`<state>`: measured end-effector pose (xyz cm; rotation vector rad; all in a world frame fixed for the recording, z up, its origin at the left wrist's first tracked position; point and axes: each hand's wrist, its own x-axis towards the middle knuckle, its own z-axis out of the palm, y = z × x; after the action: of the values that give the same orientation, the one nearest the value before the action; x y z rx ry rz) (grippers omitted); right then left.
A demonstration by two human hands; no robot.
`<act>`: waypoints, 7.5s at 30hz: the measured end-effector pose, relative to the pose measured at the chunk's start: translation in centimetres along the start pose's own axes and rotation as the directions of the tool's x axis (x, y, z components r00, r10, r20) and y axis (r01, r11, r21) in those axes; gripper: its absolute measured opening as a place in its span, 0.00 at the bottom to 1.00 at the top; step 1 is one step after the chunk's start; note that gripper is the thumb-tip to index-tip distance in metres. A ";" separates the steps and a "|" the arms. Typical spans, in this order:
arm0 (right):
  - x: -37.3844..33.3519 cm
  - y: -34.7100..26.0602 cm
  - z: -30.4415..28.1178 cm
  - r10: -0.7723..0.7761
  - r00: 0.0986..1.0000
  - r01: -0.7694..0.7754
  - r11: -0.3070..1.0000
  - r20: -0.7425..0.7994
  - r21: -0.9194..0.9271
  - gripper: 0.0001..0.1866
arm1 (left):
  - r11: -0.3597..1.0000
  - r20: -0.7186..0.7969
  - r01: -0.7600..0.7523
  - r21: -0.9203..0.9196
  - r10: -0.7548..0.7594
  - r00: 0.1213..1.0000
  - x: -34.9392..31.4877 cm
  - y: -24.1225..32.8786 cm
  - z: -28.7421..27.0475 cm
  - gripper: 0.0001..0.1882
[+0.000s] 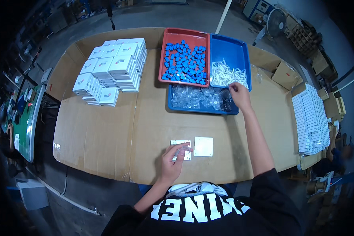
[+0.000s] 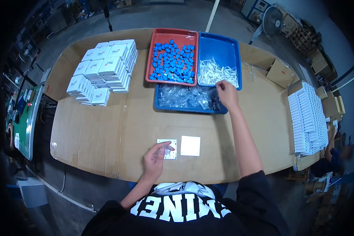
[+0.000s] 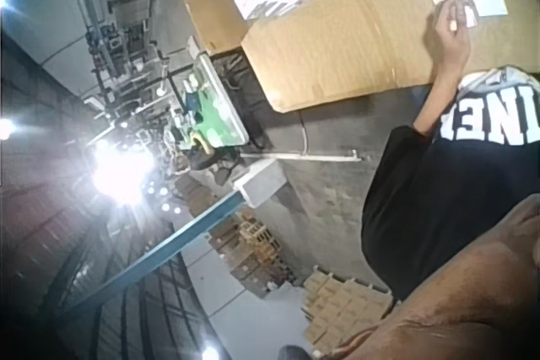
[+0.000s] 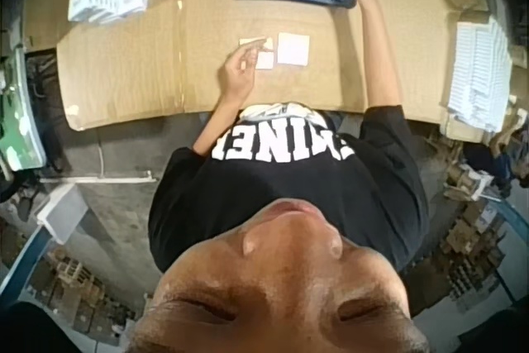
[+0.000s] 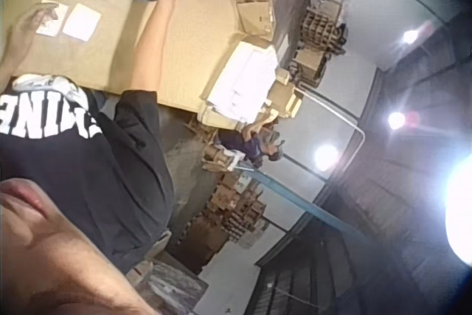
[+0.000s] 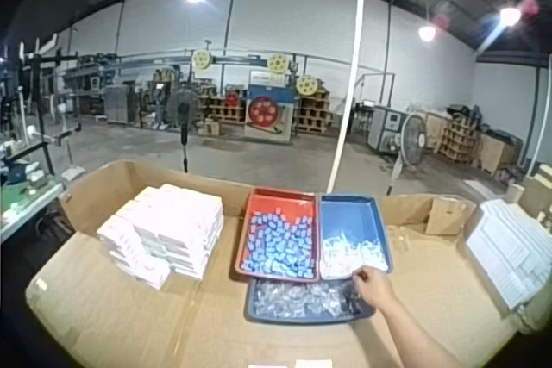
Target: Assemble small plastic components and package them into small white boxes.
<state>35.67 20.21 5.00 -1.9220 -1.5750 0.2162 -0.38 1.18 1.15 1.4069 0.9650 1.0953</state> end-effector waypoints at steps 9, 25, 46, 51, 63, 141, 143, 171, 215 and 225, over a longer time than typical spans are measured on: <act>4.1 0.6 3.0 0.121 0.991 -0.083 0.888 0.056 -0.452 0.11 | 0.800 -0.063 0.244 -0.547 -0.330 0.942 0.6 1.8 -1.6 0.24; 0.4 -0.7 -4.5 -0.144 0.988 0.134 0.982 0.062 0.135 0.10 | 0.430 0.143 0.205 -0.879 -0.172 0.975 4.5 6.7 -8.7 0.29; -15.4 -16.9 -4.8 -0.420 0.864 0.222 0.814 0.279 0.536 0.09 | 0.690 0.305 0.469 -0.550 -0.357 0.883 4.1 5.1 -3.9 0.26; -15.4 -18.0 -4.3 -0.405 0.829 0.150 0.825 0.384 0.545 0.04 | 0.666 0.361 0.520 -0.535 -0.376 0.854 4.4 5.1 -3.4 0.25; -14.5 -17.2 -1.6 -0.624 0.703 0.320 0.706 0.341 0.632 0.05 | 0.661 0.317 0.486 -0.572 -0.369 0.874 2.7 4.6 -3.7 0.24; -24.3 -14.0 2.6 -0.074 0.915 -0.384 0.146 0.398 0.911 0.06 | 0.915 -0.244 -0.015 -0.404 -0.091 0.965 -0.7 2.4 2.6 0.07; -24.5 -14.4 2.8 -0.060 0.908 -0.402 0.160 0.416 0.901 0.06 | 0.922 -0.218 0.012 -0.387 -0.104 0.970 -0.8 2.0 2.6 0.07; -23.8 -13.2 3.5 -0.050 0.896 -0.425 0.192 0.441 0.885 0.05 | 0.848 -0.142 0.080 -0.524 -0.180 0.973 0.4 1.8 2.2 0.08; -32.6 -12.1 -2.3 -0.136 0.927 -0.336 0.111 0.349 0.935 0.03 | 0.814 0.017 0.173 -0.554 -0.197 0.980 -8.5 4.3 3.7 0.13; -36.1 -12.6 -4.8 -0.258 0.951 -0.068 0.362 0.170 0.930 0.07 | 0.480 0.435 0.596 -0.644 -0.410 0.801 -13.0 1.2 1.9 0.13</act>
<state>17.98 -14.04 6.43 -0.8583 -1.2330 1.1434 -1.83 -11.92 0.86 0.4480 0.5609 0.7047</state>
